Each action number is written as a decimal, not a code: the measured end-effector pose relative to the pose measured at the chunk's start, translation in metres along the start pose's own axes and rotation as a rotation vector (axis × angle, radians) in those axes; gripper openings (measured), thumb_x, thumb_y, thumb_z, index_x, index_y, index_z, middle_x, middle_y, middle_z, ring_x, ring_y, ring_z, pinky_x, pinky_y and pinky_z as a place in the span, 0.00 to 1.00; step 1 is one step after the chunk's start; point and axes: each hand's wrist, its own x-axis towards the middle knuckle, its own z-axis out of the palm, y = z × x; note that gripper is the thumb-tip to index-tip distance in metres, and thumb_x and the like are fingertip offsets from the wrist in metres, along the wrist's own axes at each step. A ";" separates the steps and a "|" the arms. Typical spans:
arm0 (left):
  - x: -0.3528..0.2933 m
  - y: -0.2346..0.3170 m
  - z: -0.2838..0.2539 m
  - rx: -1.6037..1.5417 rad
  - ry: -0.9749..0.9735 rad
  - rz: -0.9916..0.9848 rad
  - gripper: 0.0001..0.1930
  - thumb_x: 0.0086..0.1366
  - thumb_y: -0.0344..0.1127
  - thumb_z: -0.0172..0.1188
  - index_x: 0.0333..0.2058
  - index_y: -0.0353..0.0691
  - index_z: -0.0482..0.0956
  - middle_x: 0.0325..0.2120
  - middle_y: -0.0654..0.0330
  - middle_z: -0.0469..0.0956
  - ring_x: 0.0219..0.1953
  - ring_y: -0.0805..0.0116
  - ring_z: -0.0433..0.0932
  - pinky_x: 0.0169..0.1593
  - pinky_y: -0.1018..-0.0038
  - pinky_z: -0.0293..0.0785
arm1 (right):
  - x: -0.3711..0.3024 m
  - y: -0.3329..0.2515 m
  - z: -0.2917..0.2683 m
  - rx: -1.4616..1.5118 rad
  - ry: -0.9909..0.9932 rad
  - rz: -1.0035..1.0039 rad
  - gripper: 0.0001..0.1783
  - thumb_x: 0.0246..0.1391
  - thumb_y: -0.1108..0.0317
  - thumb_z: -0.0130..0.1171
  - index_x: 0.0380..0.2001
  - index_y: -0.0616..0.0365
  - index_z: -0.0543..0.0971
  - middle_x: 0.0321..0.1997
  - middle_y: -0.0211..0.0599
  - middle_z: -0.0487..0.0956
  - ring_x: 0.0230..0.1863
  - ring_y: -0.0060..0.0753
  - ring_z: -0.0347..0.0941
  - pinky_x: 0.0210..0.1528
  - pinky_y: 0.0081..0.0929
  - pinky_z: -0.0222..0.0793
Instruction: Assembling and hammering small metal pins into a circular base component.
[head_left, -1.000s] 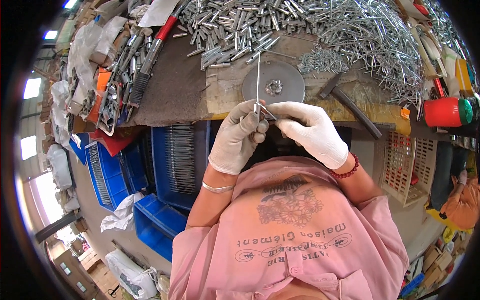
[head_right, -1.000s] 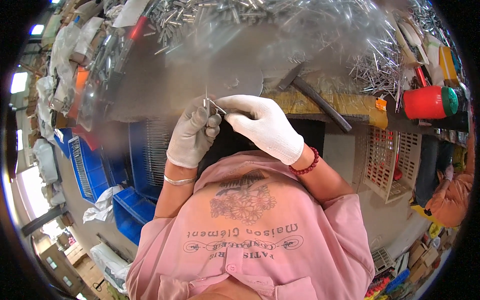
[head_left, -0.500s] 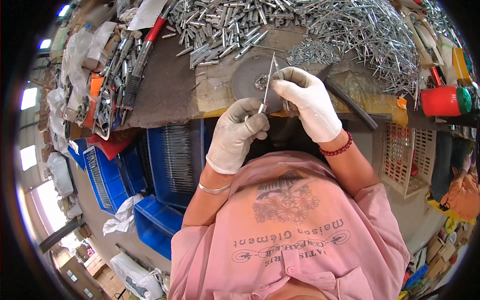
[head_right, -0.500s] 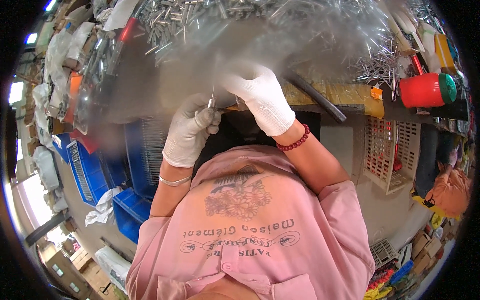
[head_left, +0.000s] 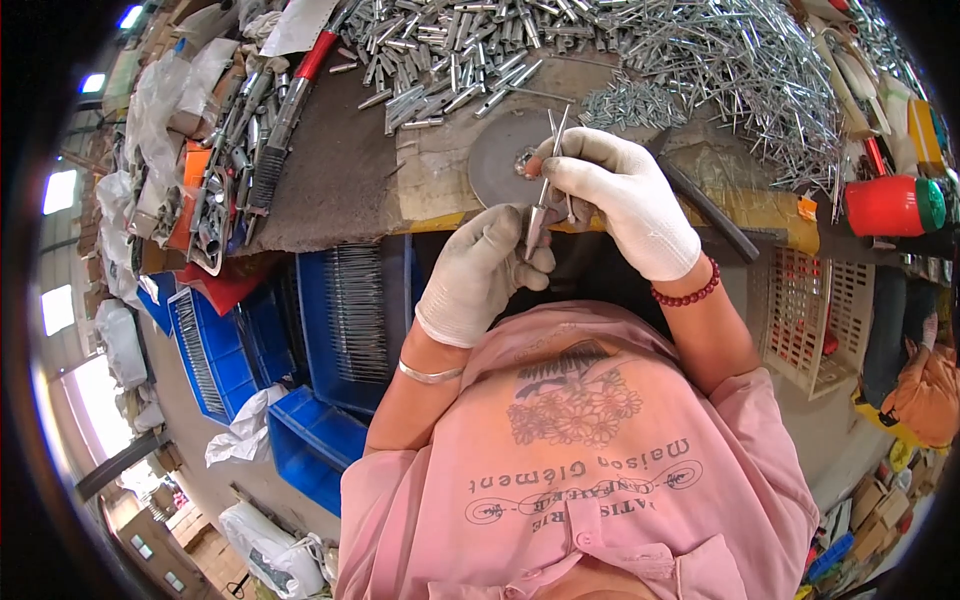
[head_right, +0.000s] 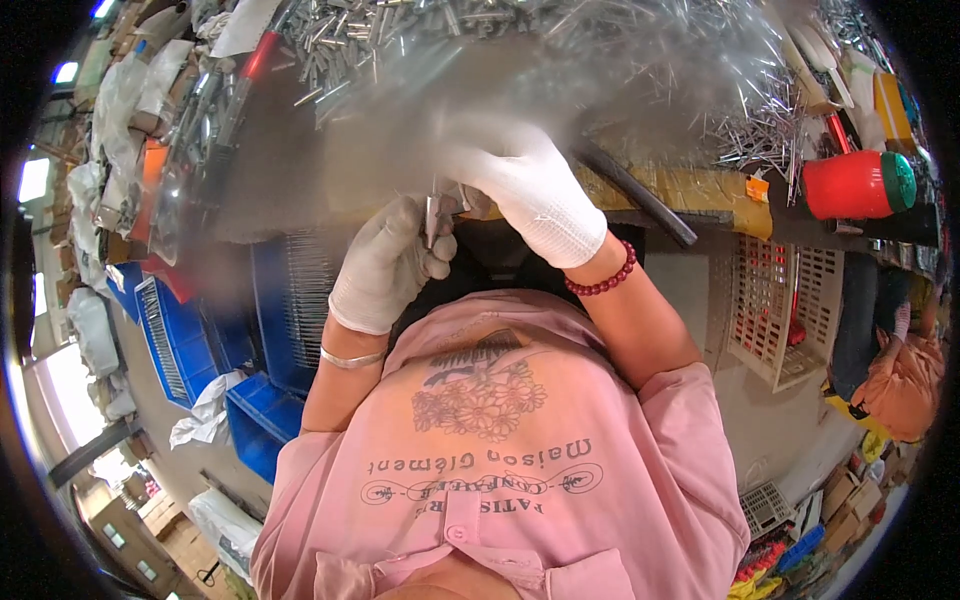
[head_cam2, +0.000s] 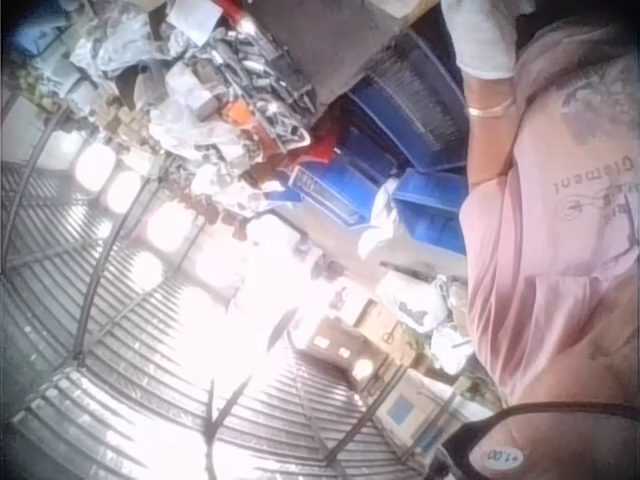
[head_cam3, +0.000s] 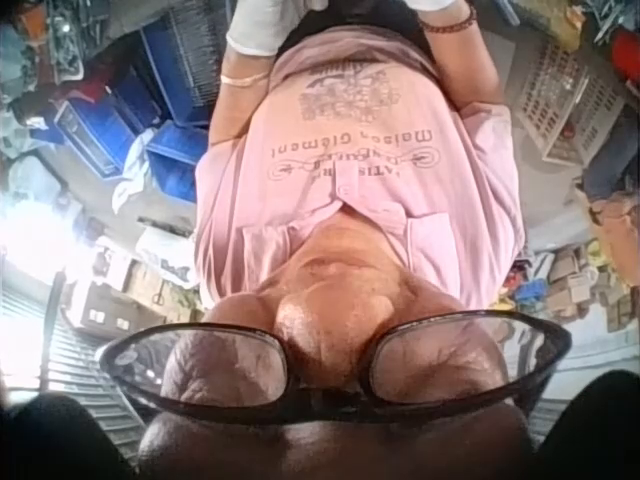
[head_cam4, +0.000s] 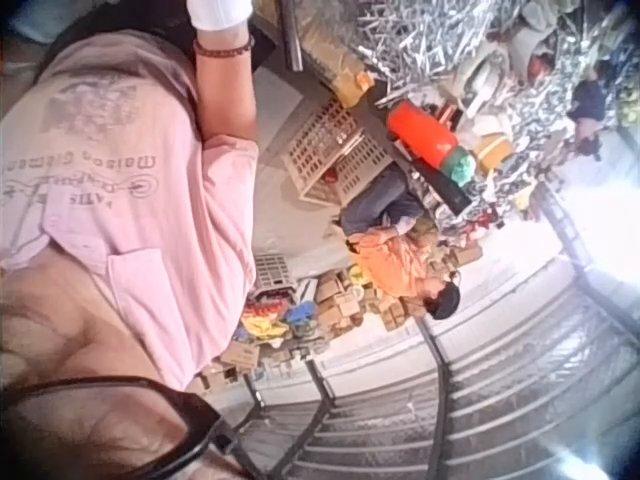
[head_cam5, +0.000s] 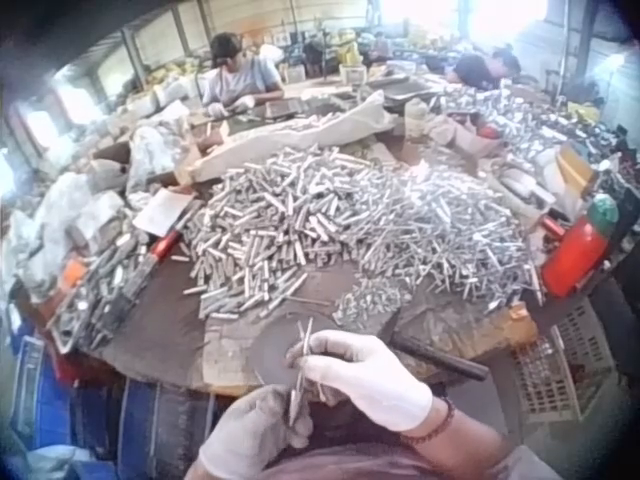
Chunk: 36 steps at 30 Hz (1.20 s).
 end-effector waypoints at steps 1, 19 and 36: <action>0.000 0.002 -0.002 -0.087 -0.077 -0.080 0.20 0.77 0.46 0.62 0.54 0.34 0.79 0.39 0.63 0.81 0.36 0.74 0.79 0.40 0.79 0.77 | 0.002 0.001 -0.003 0.021 -0.036 -0.020 0.10 0.69 0.67 0.60 0.46 0.59 0.84 0.39 0.23 0.84 0.29 0.08 0.68 0.31 0.13 0.64; 0.002 -0.012 -0.011 -0.395 -0.016 -0.012 0.21 0.74 0.40 0.66 0.61 0.39 0.77 0.42 0.62 0.80 0.37 0.75 0.77 0.38 0.83 0.77 | -0.031 -0.002 0.008 -0.290 -0.014 0.033 0.12 0.65 0.73 0.63 0.48 0.65 0.87 0.37 0.26 0.85 0.34 0.13 0.76 0.39 0.18 0.73; -0.002 -0.004 0.001 0.082 0.193 0.109 0.14 0.77 0.42 0.63 0.49 0.36 0.83 0.30 0.66 0.76 0.26 0.80 0.69 0.29 0.82 0.65 | -0.028 0.002 0.005 -0.328 -0.037 -0.022 0.12 0.65 0.73 0.63 0.48 0.66 0.87 0.36 0.26 0.85 0.34 0.13 0.74 0.38 0.17 0.72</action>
